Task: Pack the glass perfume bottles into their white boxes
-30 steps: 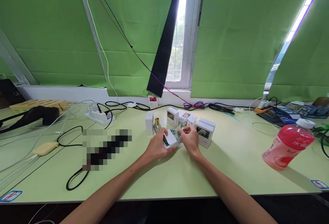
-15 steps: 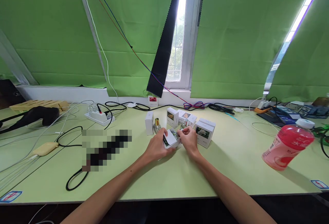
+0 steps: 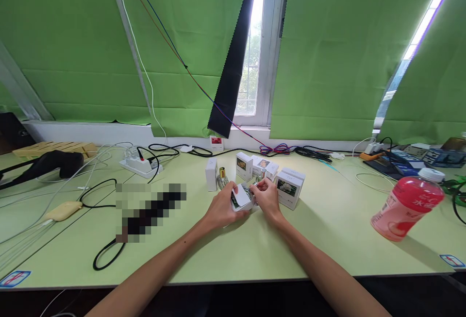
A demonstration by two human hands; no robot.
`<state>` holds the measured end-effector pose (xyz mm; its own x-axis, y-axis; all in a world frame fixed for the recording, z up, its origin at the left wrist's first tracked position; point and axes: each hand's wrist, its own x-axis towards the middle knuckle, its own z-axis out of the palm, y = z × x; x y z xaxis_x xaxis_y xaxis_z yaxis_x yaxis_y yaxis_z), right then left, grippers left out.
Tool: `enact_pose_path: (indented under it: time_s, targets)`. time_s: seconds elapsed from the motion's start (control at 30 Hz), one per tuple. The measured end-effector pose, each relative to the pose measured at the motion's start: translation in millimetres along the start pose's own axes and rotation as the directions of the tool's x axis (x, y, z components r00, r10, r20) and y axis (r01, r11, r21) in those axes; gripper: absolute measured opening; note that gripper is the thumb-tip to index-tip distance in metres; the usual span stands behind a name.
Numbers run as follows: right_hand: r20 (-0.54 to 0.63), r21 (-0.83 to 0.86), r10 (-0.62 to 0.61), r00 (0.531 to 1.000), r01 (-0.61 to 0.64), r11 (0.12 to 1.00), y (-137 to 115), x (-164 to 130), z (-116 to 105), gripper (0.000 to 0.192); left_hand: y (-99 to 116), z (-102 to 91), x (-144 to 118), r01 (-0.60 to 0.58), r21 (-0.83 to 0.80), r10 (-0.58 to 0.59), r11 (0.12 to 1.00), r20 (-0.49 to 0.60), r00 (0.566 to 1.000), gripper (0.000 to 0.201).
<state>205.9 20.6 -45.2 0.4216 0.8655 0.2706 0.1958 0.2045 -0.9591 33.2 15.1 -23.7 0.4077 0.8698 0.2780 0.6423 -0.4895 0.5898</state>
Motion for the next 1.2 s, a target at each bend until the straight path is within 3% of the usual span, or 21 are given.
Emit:
enact_pose_path:
  time_s: [0.4, 1.2]
  targets:
    - [0.026, 0.011, -0.03, 0.999, 0.029, 1.0, -2.6, -4.8, 0.7, 0.028, 7.1, -1.6, -1.0, 0.062, 0.025, -0.062, 0.998, -0.001, 0.998, 0.053]
    - [0.081, -0.078, -0.113, 0.99, 0.119, 0.99, -3.0, -8.1, 1.8, 0.039, 4.8, 0.1, -0.6, 0.037, 0.036, -0.035, 0.999, -0.036, 0.999, 0.052]
